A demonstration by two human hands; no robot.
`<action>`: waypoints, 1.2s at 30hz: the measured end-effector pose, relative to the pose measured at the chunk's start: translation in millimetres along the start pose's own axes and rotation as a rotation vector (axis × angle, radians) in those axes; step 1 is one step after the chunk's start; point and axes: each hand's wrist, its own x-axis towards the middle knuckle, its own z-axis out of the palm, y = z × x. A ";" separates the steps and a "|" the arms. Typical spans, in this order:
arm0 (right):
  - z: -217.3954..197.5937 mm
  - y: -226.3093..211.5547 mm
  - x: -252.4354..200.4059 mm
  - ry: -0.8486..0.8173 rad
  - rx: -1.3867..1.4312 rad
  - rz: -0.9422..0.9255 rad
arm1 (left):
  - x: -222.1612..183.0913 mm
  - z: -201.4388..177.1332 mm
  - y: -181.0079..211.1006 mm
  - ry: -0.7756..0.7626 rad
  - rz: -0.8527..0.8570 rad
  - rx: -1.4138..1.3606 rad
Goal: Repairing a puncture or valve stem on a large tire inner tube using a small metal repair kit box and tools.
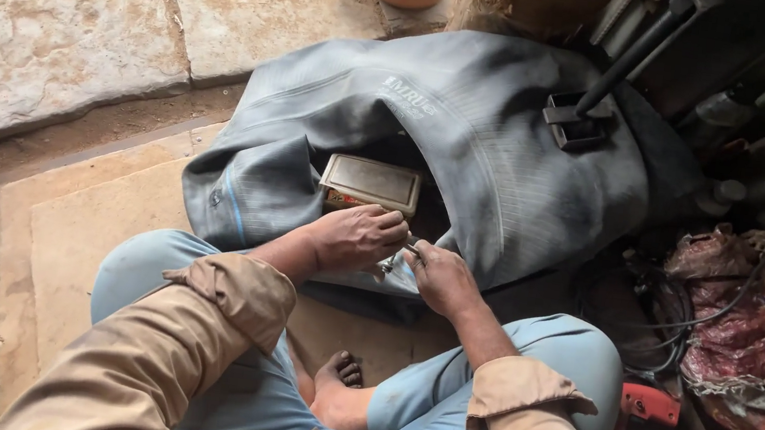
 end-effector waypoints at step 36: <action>-2.0 -3.2 1.0 0.030 0.012 -0.021 | 38.2 42.3 16.9 -0.028 -1.223 -0.732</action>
